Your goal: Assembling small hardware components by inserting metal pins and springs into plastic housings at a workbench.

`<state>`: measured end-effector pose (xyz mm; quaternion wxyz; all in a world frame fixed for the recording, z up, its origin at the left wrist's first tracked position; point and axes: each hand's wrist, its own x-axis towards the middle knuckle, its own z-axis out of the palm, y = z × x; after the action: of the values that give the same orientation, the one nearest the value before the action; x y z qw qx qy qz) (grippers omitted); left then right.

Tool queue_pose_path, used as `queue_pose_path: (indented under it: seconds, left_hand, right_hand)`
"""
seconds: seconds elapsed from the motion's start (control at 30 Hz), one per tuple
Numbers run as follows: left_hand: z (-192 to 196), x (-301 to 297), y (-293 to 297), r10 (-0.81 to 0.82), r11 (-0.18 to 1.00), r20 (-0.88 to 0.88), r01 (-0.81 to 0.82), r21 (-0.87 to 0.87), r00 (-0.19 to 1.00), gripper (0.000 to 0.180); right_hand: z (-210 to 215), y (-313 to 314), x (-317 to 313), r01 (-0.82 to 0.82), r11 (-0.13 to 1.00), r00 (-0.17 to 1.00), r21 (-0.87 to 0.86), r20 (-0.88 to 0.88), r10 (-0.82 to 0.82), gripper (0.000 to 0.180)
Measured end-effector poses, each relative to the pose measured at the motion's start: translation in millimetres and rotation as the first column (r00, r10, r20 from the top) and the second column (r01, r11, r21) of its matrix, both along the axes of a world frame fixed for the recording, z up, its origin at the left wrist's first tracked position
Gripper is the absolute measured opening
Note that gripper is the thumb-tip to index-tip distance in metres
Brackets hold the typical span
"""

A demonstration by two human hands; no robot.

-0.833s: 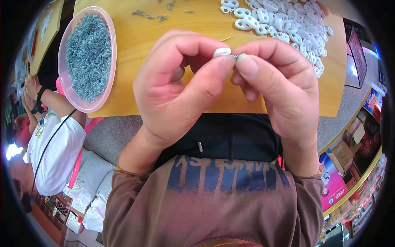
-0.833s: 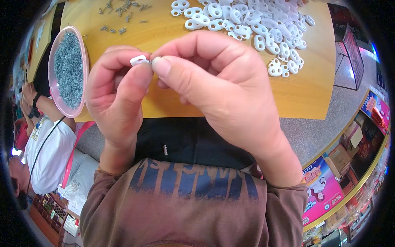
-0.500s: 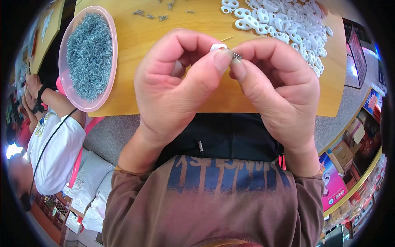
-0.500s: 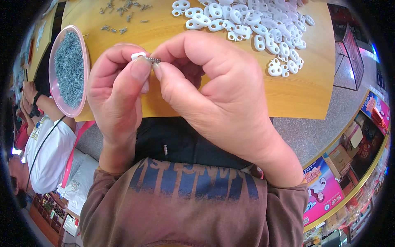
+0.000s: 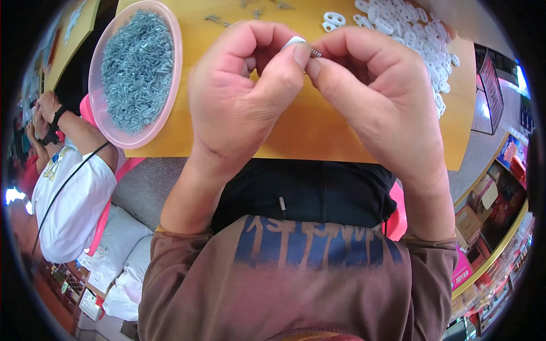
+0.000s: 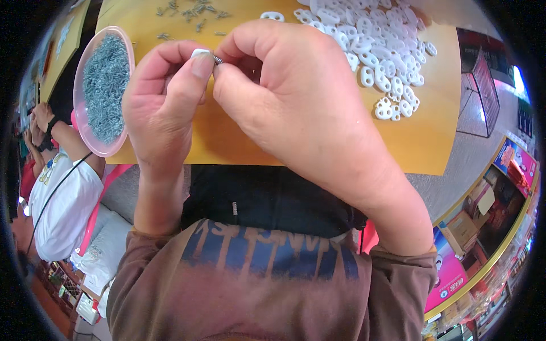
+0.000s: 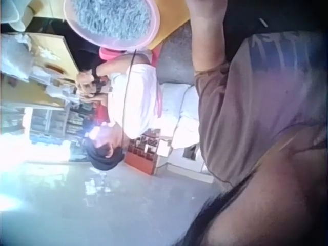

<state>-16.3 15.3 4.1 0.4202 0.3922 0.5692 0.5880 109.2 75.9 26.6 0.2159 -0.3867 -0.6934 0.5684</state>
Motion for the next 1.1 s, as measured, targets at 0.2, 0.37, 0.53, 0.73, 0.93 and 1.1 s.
queue_pose_path:
  seconds: [0.2,0.37,0.53,0.73,0.93,1.1]
  left_hand:
    - [0.9,-14.5,3.4,0.069,0.997,0.119,-0.074,0.039,0.991,0.012]
    - [-9.9,-23.3,10.2,0.136,0.986,0.166,-0.149,0.071,0.977,0.013]
    - [-11.8,-26.5,7.3,0.195,0.978,0.17,-0.205,0.043,0.966,0.016]
    - [-14.1,-27.1,2.4,0.201,0.972,0.219,-0.222,0.072,0.955,0.014]
    - [-14.5,-26.9,-5.7,0.197,0.975,0.242,-0.215,0.051,0.95,0.014]
    - [-13.5,-24.7,-14.9,0.148,0.987,0.205,-0.157,0.027,0.968,0.019]
  right_hand:
    - [5.7,15.9,-18.7,-0.081,0.979,0.996,-0.188,-0.054,0.072,0.017]
    - [4.9,25.2,-36.3,-0.062,0.966,0.997,-0.252,-0.064,0.047,0.019]
    - [12.1,37.1,-47.0,-0.054,0.992,0.983,0.113,0.182,0.033,0.015]
    - [1.0,39.6,-47.5,-0.162,0.783,0.969,0.601,0.247,0.01,0.01]
    - [-7.3,35.0,-40.3,-0.102,0.853,0.957,0.512,0.285,-0.057,0.019]
    - [-7.9,22.5,-6.9,-0.012,1.0,1.0,-0.005,0.019,0.012,0.019]
